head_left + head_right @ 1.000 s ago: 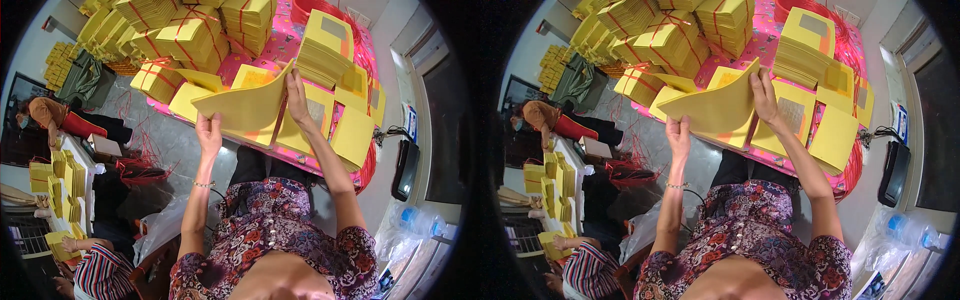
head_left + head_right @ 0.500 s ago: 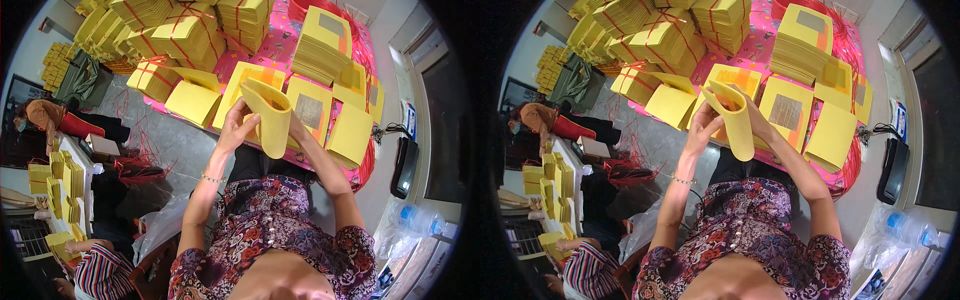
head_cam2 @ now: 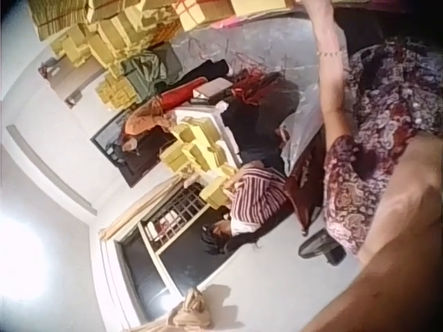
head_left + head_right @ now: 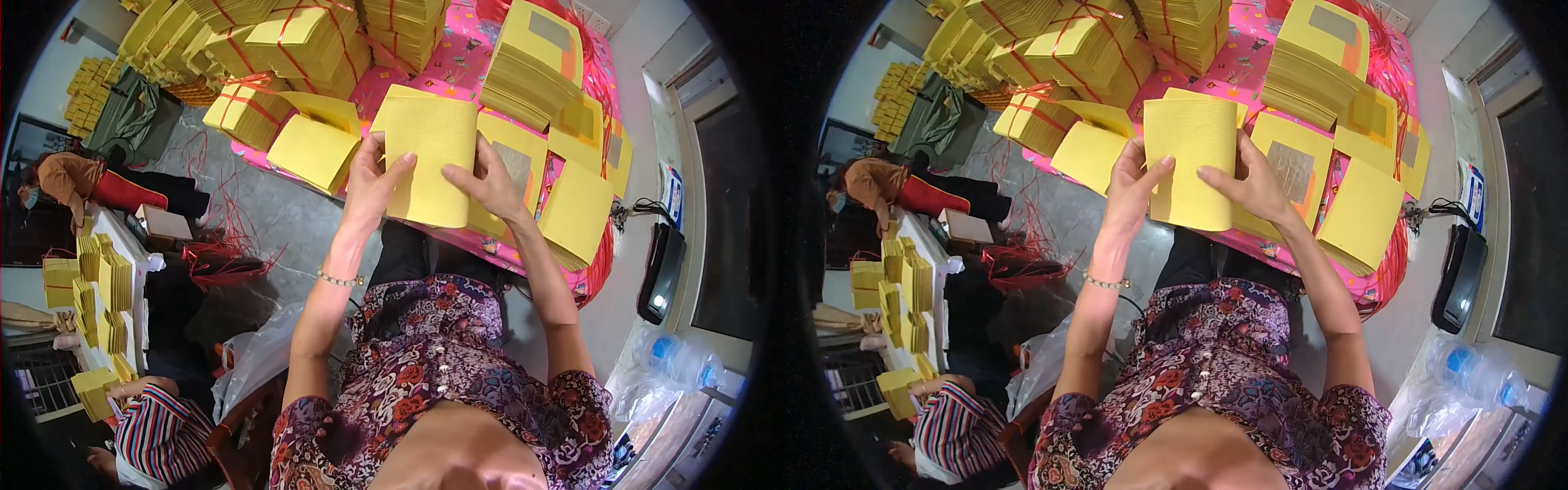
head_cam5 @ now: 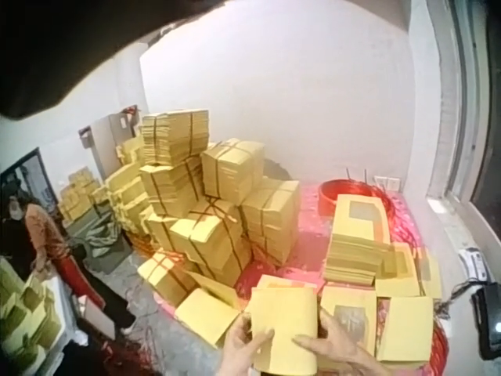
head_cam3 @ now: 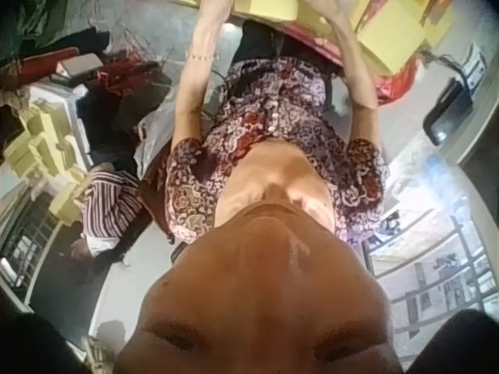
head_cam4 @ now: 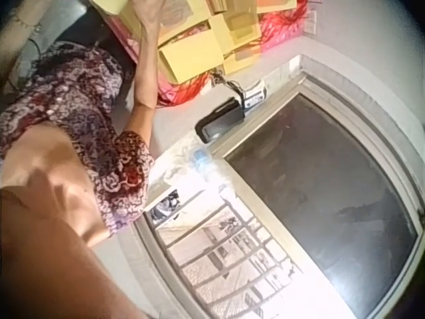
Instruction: Counting and stacking sheets of joss paper.
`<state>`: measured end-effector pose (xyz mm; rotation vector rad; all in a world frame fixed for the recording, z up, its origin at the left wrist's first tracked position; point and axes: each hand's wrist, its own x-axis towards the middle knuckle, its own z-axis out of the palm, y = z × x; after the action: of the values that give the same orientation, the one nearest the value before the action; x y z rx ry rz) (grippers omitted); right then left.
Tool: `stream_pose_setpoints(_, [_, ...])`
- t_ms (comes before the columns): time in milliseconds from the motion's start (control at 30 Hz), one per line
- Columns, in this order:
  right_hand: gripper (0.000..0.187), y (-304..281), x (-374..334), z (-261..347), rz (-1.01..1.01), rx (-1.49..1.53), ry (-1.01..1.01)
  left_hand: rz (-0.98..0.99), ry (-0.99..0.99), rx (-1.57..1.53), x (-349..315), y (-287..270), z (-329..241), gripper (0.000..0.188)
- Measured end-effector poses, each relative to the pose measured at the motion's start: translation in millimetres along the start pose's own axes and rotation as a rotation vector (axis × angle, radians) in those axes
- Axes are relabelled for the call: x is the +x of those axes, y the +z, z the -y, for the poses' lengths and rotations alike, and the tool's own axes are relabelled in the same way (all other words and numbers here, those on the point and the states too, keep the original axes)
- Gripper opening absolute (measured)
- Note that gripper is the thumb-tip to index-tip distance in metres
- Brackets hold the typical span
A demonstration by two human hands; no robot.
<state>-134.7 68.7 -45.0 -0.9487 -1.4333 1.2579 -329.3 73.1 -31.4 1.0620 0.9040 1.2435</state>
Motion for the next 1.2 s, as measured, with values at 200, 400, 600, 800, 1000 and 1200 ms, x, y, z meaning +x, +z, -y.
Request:
stream_pose_setpoints(200, [0.059,-10,5,-2,0.035,0.173,0.178,0.035,-0.098,0.018,3,5,-10,0.045])
stream_pose_setpoints(400, [0.055,-14,4,-6,0.067,0.134,0.228,0.165,-0.199,-0.056,9,2,-7,0.043])
stream_pose_setpoints(600, [0.058,-16,3,-3,0.12,0.11,0.256,0.173,-0.224,-0.068,10,4,-7,0.043])
stream_pose_setpoints(800, [0.059,-19,2,-6,0.157,0.123,0.22,0.16,-0.222,-0.096,8,8,-10,0.045])
stream_pose_setpoints(1000, [0.057,-17,-3,-1,0.142,0.039,0.197,0.086,0.051,0.038,-2,17,6,0.04])
stream_pose_setpoints(1200, [0.044,-7,-10,-8,0.011,0.065,0.106,0.06,0.165,0.074,-16,24,8,0.036])
